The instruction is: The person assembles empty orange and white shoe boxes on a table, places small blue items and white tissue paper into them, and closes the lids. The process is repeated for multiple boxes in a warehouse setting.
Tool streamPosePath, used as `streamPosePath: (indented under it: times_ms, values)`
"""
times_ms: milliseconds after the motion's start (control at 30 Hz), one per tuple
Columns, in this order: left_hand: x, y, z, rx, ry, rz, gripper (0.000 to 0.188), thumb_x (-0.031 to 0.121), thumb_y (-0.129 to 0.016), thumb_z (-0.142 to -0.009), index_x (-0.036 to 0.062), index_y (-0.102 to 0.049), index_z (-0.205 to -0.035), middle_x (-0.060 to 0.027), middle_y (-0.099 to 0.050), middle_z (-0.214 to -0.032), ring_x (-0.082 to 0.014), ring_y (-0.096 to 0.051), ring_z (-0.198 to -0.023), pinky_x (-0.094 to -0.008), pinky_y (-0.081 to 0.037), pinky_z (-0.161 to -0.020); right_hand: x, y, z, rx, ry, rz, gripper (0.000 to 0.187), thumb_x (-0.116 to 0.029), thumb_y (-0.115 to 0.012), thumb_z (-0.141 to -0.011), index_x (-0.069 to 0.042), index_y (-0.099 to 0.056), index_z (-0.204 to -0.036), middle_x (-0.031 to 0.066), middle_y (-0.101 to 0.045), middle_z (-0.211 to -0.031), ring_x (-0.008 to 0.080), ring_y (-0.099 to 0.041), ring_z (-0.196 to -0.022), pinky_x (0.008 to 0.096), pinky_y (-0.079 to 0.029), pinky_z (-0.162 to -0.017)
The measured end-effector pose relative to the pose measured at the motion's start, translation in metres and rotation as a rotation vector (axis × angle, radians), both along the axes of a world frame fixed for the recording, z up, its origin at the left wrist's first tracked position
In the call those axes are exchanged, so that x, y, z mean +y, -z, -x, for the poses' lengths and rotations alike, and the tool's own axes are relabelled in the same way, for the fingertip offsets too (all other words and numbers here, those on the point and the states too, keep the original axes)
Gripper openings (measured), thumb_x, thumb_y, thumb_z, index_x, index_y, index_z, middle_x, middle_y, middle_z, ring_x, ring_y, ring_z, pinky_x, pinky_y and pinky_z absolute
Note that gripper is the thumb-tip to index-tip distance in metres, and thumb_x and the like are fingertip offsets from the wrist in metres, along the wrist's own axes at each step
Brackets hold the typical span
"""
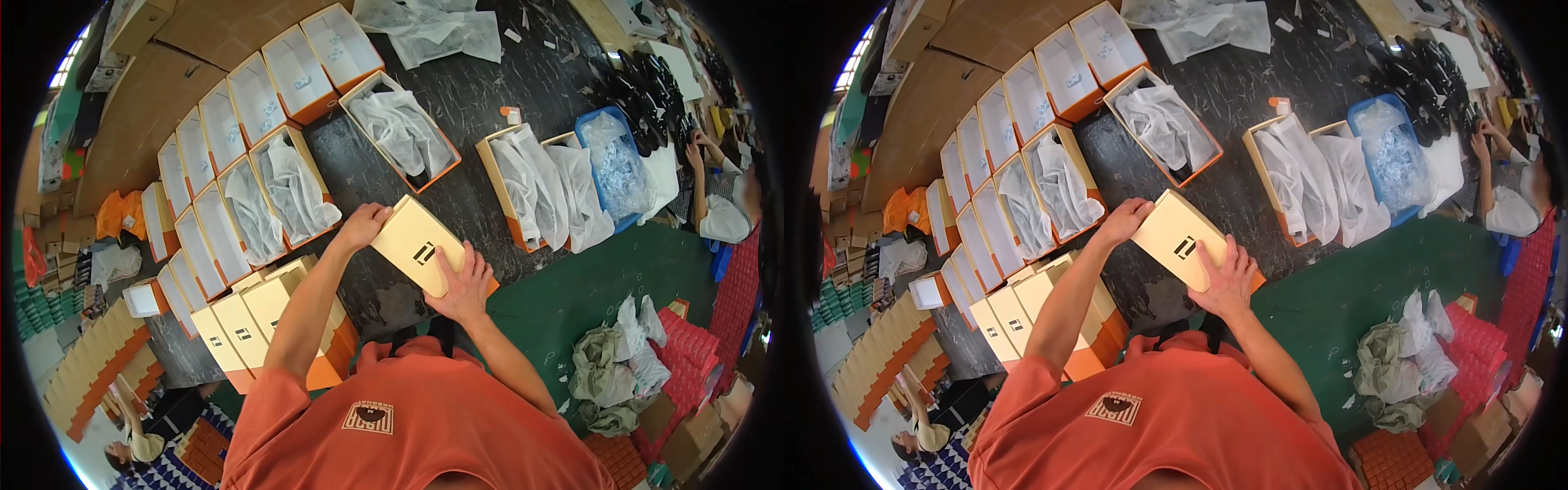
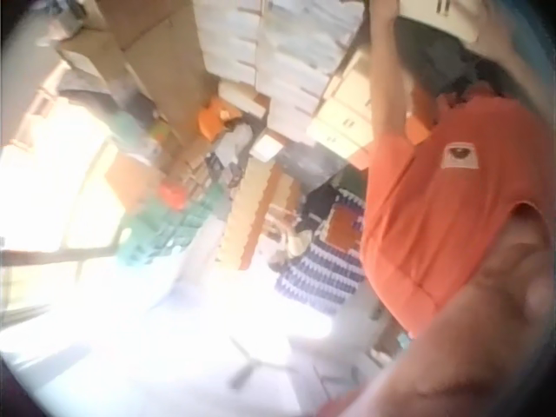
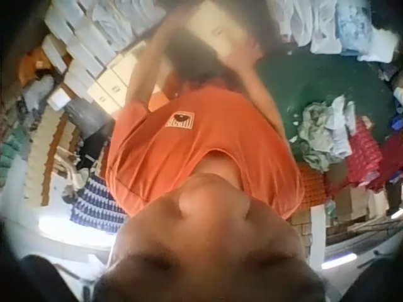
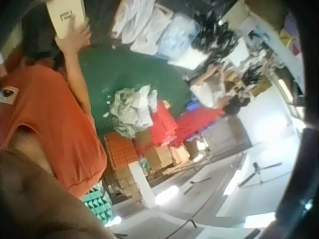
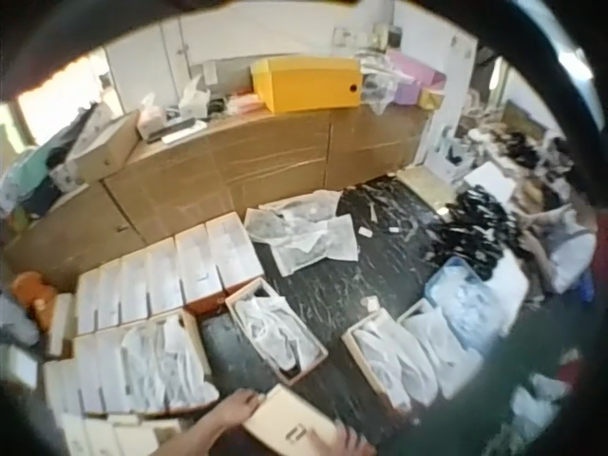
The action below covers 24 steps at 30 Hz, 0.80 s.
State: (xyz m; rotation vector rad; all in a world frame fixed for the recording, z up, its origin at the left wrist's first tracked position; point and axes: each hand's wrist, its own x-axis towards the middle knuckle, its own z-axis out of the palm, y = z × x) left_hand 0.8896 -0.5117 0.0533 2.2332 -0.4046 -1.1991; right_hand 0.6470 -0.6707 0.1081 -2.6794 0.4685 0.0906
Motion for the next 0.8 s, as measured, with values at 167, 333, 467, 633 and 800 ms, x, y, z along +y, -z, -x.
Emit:
streamPosePath:
  times_ms: [167,333,467,633,800]
  values:
    - [-0.057,-0.034,-0.022,-0.693,0.134,0.279,0.041,0.033,-0.068,-0.090,0.0034,-0.067,-0.120,-0.0164,-0.064,-0.125,-0.0380,-0.058,-0.116,-0.0435,-0.047,-0.100,0.004,0.004,0.018,-0.088,0.018,-0.057,0.096,-0.042,-0.084,-0.061,-0.027,-0.048,-0.148,0.0251,-0.028,-0.151,0.0468,-0.034,-0.130,0.0602,-0.029,-0.105]
    - [-0.110,-0.022,0.007,-0.494,0.365,0.226,0.033,0.017,-0.064,-0.089,0.0048,-0.068,-0.119,-0.0229,-0.068,-0.109,-0.0429,-0.062,-0.105,-0.0489,-0.048,-0.095,-0.022,-0.029,0.087,-0.443,0.076,-0.602,0.112,-0.040,-0.088,-0.059,-0.011,-0.035,-0.153,0.0249,-0.032,-0.151,0.0447,-0.038,-0.133,0.0576,-0.035,-0.107]
    - [-0.093,-0.027,0.098,-0.199,0.248,0.503,0.031,0.002,-0.055,-0.089,-0.0005,-0.065,-0.119,-0.0266,-0.065,-0.114,-0.0434,-0.062,-0.110,-0.0492,-0.048,-0.096,-0.082,-0.017,0.059,-0.313,0.363,-0.460,0.113,-0.035,-0.087,-0.066,0.000,-0.025,-0.155,0.0282,-0.033,-0.148,0.0448,-0.036,-0.136,0.0516,-0.035,-0.111]
    - [-0.110,-0.041,0.038,-0.767,-0.319,0.382,0.021,0.013,-0.055,-0.094,-0.0001,-0.064,-0.109,-0.0249,-0.066,-0.109,-0.0441,-0.062,-0.108,-0.0512,-0.050,-0.094,-0.038,0.014,0.089,-0.041,0.247,0.033,0.107,-0.051,-0.086,-0.063,-0.020,-0.040,-0.154,0.0298,-0.027,-0.152,0.0481,-0.036,-0.130,0.0609,-0.034,-0.103]
    - [-0.154,-0.065,0.002,-0.368,0.157,-0.251,0.040,0.029,-0.043,-0.098,-0.0015,-0.069,-0.104,-0.0244,-0.068,-0.109,-0.0444,-0.067,-0.101,-0.0511,-0.053,-0.091,-0.045,0.013,0.031,-0.005,0.203,0.112,0.102,-0.050,-0.084,-0.065,-0.023,-0.041,-0.153,0.0288,-0.026,-0.153,0.0480,-0.037,-0.128,0.0595,-0.035,-0.101]
